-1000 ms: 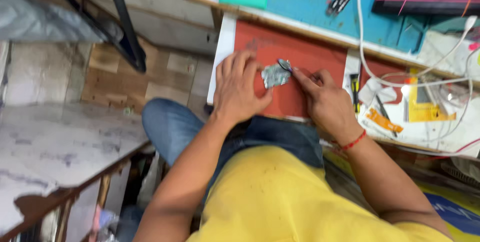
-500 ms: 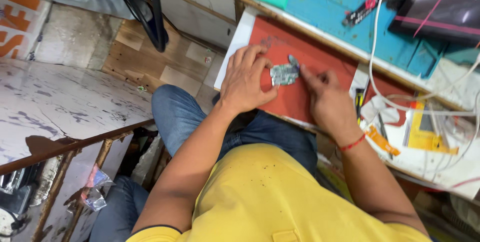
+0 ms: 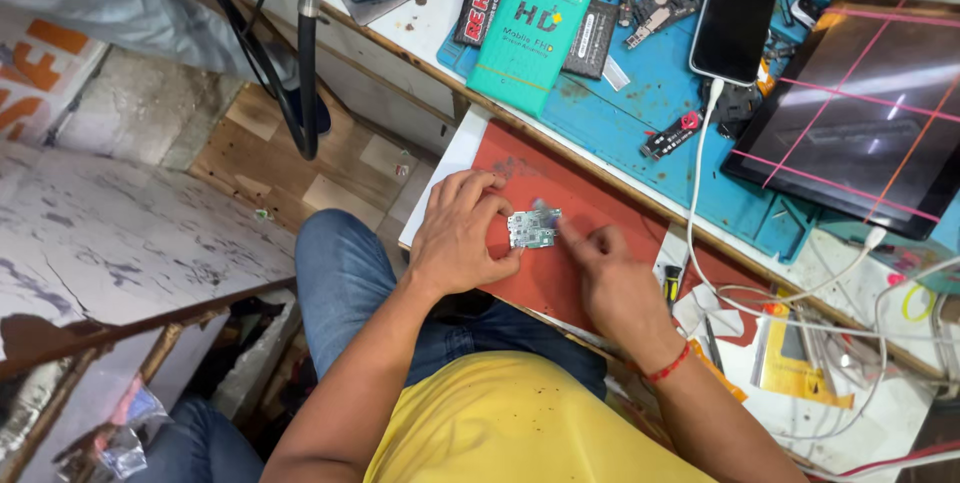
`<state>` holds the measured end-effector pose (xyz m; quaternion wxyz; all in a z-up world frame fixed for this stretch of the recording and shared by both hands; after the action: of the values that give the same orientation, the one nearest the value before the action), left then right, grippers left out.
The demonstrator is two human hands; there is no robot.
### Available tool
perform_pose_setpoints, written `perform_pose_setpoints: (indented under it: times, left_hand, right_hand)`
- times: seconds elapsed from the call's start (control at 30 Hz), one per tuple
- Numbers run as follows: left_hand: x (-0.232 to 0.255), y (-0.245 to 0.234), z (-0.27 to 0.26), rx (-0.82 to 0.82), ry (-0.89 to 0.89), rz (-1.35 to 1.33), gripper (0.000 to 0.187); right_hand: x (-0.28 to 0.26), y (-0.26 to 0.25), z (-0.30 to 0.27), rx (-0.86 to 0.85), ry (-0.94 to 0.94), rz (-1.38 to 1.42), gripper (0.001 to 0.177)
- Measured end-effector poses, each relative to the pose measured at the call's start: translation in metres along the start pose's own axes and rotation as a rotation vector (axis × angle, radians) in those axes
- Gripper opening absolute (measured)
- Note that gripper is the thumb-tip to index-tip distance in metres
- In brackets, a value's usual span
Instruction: The person scrapes a small circuit board with a metal tool, then uses a hot air gun to heat the board. The person holds the board steady while applying heat to specific areas.
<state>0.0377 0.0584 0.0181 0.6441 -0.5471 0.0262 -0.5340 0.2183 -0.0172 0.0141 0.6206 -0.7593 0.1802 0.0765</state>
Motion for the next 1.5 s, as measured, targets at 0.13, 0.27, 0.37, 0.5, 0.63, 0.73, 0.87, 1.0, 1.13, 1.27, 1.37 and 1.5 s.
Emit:
perform_pose_setpoints:
  times: [0.13, 0.27, 0.37, 0.5, 0.63, 0.73, 0.87, 1.0, 1.13, 1.27, 1.37, 1.5]
  left_hand:
    - [0.000, 0.002, -0.002, -0.014, -0.024, -0.013, 0.044]
    - [0.000, 0.003, -0.001, 0.014, -0.024, 0.004, 0.043]
    - [0.004, -0.002, 0.001, -0.007, -0.017, 0.016, 0.044]
    - [0.002, 0.004, 0.001, -0.080, -0.029, 0.029, 0.046]
    - [0.000, 0.006, -0.005, -0.061, 0.012, 0.041, 0.045]
    - [0.002, 0.008, -0.009, -0.053, 0.039, 0.017, 0.044]
    - [-0.001, 0.005, -0.011, -0.008, 0.060, 0.005, 0.044]
    - [-0.004, 0.003, -0.013, 0.042, 0.052, 0.000, 0.049]
    - [-0.003, 0.000, -0.017, 0.069, 0.065, -0.002, 0.044]
    - [-0.001, -0.002, -0.013, 0.083, 0.084, 0.008, 0.040]
    - [-0.001, -0.002, -0.009, 0.021, 0.079, 0.020, 0.042]
    - [-0.002, -0.005, -0.008, 0.020, 0.079, -0.009, 0.042]
  right_hand:
    - [-0.007, 0.003, -0.005, -0.057, -0.070, 0.009, 0.056]
    - [0.003, 0.003, -0.003, -0.089, 0.023, -0.066, 0.063]
    - [-0.003, 0.004, -0.010, -0.076, -0.031, -0.045, 0.069]
    - [0.002, -0.004, -0.019, 0.105, 0.069, -0.055, 0.067]
    - [-0.009, 0.011, -0.028, 0.029, 0.085, 0.011, 0.064]
    - [-0.004, 0.007, -0.033, 0.158, 0.219, -0.006, 0.063]
    - [-0.007, 0.004, -0.030, 0.218, 0.099, 0.088, 0.060]
    - [-0.007, -0.010, -0.033, 0.373, 0.138, 0.197, 0.043]
    - [-0.036, 0.008, -0.037, 0.228, 0.083, 0.052, 0.051]
    - [-0.028, 0.007, -0.031, 0.226, 0.163, 0.004, 0.056]
    - [-0.030, 0.009, -0.028, 0.169, 0.026, 0.020, 0.060]
    - [-0.018, 0.007, -0.020, 0.170, 0.146, -0.005, 0.062]
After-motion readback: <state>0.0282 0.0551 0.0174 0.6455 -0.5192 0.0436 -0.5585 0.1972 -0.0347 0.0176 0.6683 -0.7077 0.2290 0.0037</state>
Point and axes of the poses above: each hand's wrist, its own z-axis towards the middle knuckle, its own y-axis out of the palm, x = y × z, the point moved 7 cm from there along z, towards the middle knuckle, and after that the axes turned 14 degrees about y, right-handed, at the moved point
